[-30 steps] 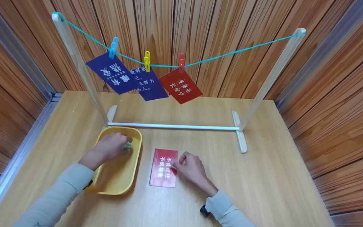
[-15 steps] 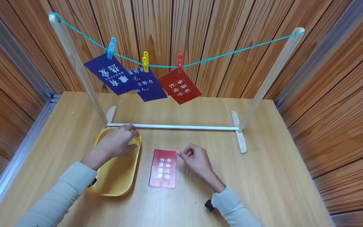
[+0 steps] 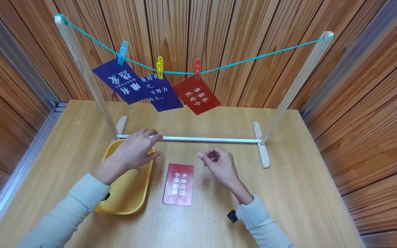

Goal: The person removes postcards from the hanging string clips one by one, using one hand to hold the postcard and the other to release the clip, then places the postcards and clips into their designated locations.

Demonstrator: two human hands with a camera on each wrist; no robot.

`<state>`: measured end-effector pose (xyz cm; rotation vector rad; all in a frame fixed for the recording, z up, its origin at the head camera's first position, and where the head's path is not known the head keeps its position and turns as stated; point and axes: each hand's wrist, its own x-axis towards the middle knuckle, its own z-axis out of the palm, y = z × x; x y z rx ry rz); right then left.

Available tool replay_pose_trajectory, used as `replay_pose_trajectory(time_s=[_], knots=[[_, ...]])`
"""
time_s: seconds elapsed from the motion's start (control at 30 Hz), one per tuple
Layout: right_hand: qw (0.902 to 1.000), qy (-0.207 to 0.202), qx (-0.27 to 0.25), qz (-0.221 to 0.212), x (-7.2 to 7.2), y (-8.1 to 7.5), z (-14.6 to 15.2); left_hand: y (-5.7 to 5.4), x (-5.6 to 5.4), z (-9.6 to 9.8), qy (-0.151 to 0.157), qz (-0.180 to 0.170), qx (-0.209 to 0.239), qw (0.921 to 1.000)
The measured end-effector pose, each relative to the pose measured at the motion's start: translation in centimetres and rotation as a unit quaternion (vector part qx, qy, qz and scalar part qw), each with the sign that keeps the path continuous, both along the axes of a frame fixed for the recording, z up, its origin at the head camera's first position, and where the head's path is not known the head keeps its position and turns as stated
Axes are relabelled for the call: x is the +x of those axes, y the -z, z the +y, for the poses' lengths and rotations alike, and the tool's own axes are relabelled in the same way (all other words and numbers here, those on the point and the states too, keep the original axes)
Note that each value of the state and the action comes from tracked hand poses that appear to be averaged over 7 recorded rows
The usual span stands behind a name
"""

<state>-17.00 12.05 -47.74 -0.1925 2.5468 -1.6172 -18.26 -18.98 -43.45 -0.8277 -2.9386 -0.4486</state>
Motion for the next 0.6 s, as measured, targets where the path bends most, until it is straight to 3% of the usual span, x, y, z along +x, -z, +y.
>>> replay_pose_trajectory(time_s=[0.33, 0.6], knots=[[0.9974, 0.029, 0.0, 0.065, -1.5, -2.3, 0.4, -2.6, -0.8, 0.6, -0.011, 0.091, 0.052, 0.9944], [0.9941, 0.056, -0.007, 0.093, -2.4, -4.2, 0.8, -4.8, -1.6, 1.9, -0.016, 0.11, 0.095, 0.9892]])
